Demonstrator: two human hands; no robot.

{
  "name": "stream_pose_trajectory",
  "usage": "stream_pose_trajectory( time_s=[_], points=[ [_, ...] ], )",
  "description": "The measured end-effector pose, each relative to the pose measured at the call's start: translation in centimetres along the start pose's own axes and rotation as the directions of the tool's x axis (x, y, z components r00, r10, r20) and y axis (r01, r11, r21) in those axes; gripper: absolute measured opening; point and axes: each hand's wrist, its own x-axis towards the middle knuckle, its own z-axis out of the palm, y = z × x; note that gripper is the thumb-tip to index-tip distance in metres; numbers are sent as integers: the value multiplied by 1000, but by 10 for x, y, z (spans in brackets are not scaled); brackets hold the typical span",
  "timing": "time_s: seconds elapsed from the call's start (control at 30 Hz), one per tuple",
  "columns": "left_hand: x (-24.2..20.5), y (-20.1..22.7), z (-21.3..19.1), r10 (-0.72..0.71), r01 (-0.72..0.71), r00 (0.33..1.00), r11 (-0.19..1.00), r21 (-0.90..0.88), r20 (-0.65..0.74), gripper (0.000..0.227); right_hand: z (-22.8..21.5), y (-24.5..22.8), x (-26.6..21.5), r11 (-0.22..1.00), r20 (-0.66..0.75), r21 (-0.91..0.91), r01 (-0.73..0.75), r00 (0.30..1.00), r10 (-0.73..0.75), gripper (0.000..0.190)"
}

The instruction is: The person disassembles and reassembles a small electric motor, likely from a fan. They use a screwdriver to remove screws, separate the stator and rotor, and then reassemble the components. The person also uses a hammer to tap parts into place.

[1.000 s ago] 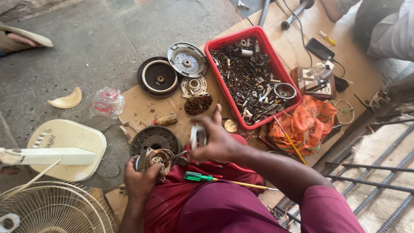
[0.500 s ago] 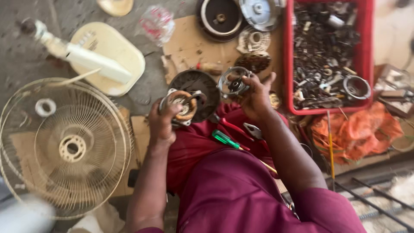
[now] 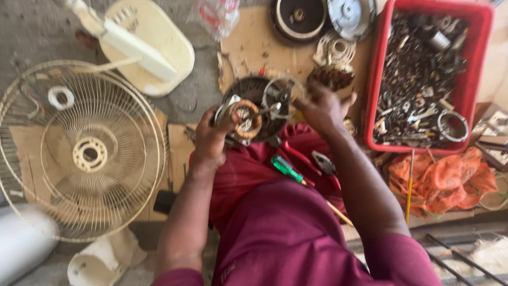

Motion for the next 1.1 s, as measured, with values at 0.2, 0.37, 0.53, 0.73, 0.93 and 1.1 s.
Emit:
stream_pose_trajectory(
  time_s=[0.2,0.37,0.53,0.73,0.93,1.1],
  points=[
    [-5,11,1,-102,102,995,993,65,2,87,18,-23,-49,854,398,505,-126,912,-101,26],
    [-6,8,3,-44,44,999,999,11,14,87,42,-56,-52,942,365,336,2,921,-132,26],
    [-5,-2,-1,-66,66,998,998,8,16,86,40,-48,-52,878,182,305,369,883,-434,18],
    [-7,11,8,-101,101,995,995,20,-20,86,22,-46,-59,861,97,340,379,896,-433,16],
    [-9,13,10,-107,108,994,993,39,-31,90,22,-36,-61,829,141,487,274,913,-384,25],
    [-7,12,10,-95,99,994,992,76,-59,95,33,-28,-60,691,244,723,1,935,-257,34]
  ],
)
